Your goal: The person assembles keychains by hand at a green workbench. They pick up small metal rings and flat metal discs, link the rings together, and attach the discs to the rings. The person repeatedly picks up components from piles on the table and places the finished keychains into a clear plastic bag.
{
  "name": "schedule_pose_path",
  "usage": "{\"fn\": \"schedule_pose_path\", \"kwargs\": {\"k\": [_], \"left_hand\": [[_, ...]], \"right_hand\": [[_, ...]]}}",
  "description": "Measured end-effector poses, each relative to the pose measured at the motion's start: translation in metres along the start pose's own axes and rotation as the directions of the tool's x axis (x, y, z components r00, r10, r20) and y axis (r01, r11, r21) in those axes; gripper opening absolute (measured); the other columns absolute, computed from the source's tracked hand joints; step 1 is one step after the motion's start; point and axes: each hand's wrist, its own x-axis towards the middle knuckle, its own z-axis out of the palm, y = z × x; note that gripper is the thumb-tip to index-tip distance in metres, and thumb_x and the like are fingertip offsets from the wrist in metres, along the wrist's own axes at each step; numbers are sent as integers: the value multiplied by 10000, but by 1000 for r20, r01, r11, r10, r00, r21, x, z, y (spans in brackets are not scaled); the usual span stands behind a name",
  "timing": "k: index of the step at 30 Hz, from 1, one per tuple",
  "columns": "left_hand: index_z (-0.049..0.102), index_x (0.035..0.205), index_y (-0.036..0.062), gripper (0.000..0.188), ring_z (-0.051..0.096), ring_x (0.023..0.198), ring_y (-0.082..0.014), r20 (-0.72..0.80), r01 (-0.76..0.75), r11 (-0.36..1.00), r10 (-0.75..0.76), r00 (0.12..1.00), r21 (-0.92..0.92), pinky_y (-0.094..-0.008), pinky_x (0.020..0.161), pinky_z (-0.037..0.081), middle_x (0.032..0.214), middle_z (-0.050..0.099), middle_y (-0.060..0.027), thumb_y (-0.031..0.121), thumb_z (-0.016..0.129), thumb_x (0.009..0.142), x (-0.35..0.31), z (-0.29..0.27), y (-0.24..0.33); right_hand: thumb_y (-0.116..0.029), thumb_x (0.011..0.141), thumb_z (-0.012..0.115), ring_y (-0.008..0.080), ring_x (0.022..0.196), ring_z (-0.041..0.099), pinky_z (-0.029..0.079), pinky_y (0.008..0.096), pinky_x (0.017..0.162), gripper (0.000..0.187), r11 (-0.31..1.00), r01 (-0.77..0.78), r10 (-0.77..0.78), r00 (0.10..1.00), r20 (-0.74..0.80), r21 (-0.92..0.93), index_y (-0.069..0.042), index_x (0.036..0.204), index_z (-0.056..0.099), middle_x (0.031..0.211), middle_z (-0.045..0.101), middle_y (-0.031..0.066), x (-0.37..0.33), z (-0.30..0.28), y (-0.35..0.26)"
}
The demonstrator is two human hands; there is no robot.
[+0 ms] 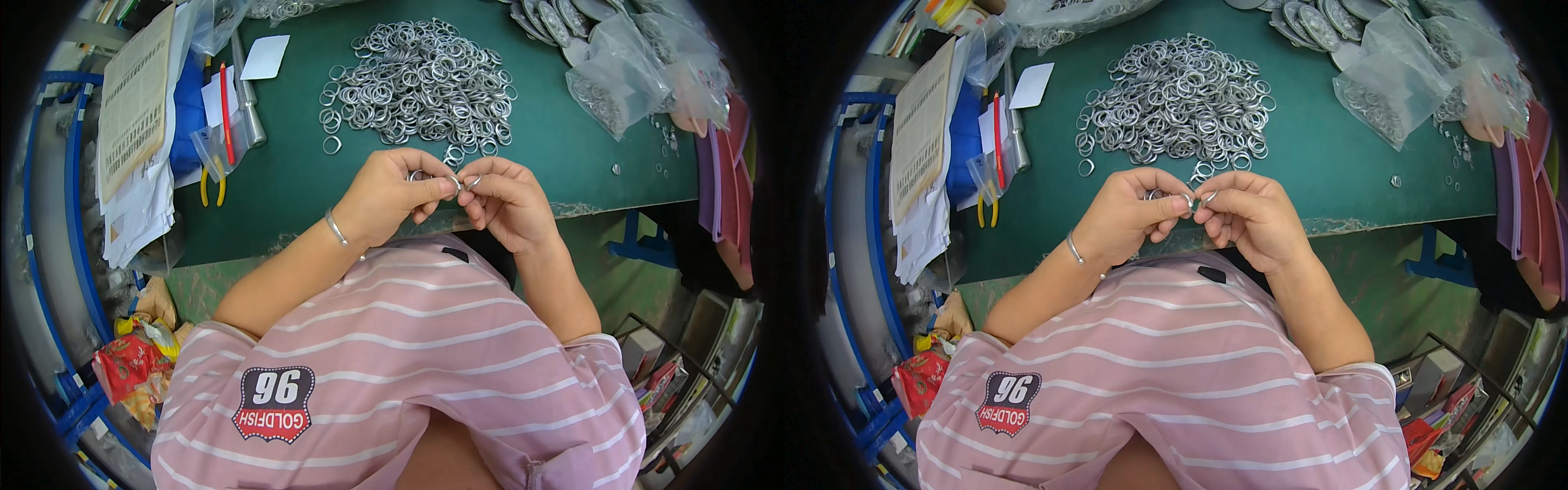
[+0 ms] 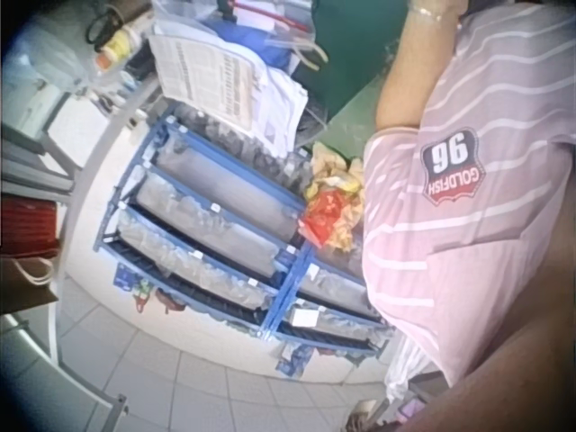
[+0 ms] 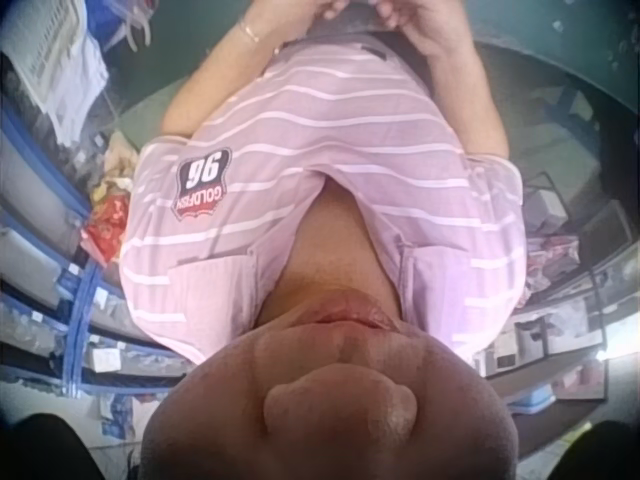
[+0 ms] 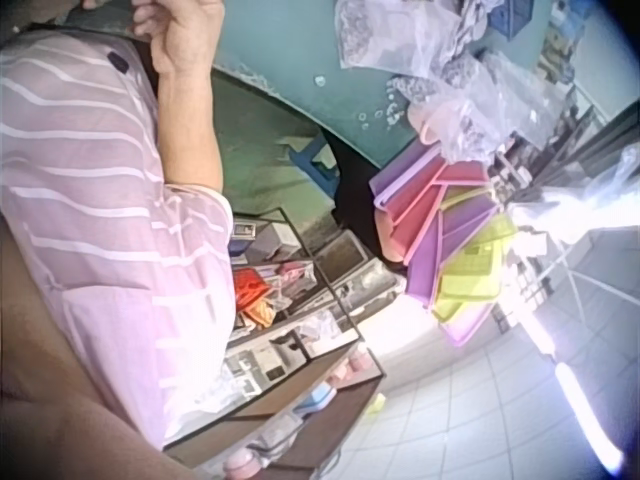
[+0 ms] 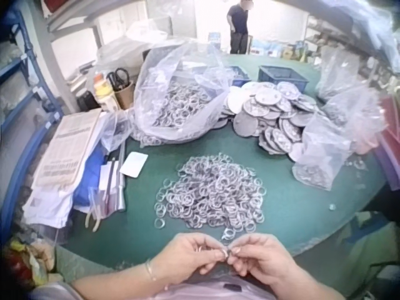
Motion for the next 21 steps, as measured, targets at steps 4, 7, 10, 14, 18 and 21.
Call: {"fn": "schedule_pose_path", "kwargs": {"k": [4, 7, 10, 14, 18, 21], "left_hand": [[608, 965, -32, 136, 557, 596, -91, -4, 27, 997, -27, 1000, -70, -200, 483, 436, 819, 628, -70, 26, 632, 844, 0, 4, -5], [594, 991, -31, 152, 572, 612, -107, 28, 206, 927, -207, 978, -314, -204, 498, 454, 882, 626, -83, 10, 554, 850, -4, 12, 1], [592, 983, -22, 173, 544, 587, -103, 66, 290, 871, -288, 955, -397, -192, 472, 409, 909, 612, -80, 8, 493, 844, -8, 5, 7], [607, 928, 7, 167, 465, 550, -89, -191, 84, 996, -77, 979, 29, -206, 456, 320, 776, 581, -34, 81, 668, 791, -3, -15, 1], [626, 831, -7, 183, 526, 559, -152, 52, -371, 473, 560, 827, 799, -298, 507, 430, 722, 594, -59, 105, 743, 745, 4, -6, -13], [630, 841, 1, 208, 565, 608, -232, 165, -366, 275, 554, 816, 889, -349, 559, 464, 720, 580, -99, 99, 757, 709, 7, -2, -20]], "right_hand": [[-8, 846, 581, 128, 560, 614, 499, 225, 481, 111, 999, 34, -34, 999, -6, -2, 38, 931, 636, 755, 665, 118, -2, 2, 0], [-2, 849, 576, 131, 643, 617, 495, 235, 566, 120, 873, 249, -273, 962, 3, -419, 29, 941, 646, 804, 660, 101, -12, 16, 11], [24, 822, 583, 178, 728, 611, 480, 278, 648, 141, 484, 447, -517, 839, 166, -752, 7, 942, 656, 830, 640, 98, -13, 21, 3], [8, 786, 636, 245, 729, 615, 490, 318, 642, 123, 80, 441, -717, 648, 256, -894, -11, 905, 662, 809, 624, 119, 7, 3, -2], [-15, 753, 680, 266, 752, 599, 489, 345, 642, 128, -55, 459, -700, 616, 362, -887, -35, 879, 663, 835, 606, 91, 17, 5, 15], [-25, 726, 689, 263, 782, 579, 479, 355, 652, 149, -130, 457, -693, 593, 410, -880, -52, 870, 658, 831, 581, 75, 19, 0, 23]]}}
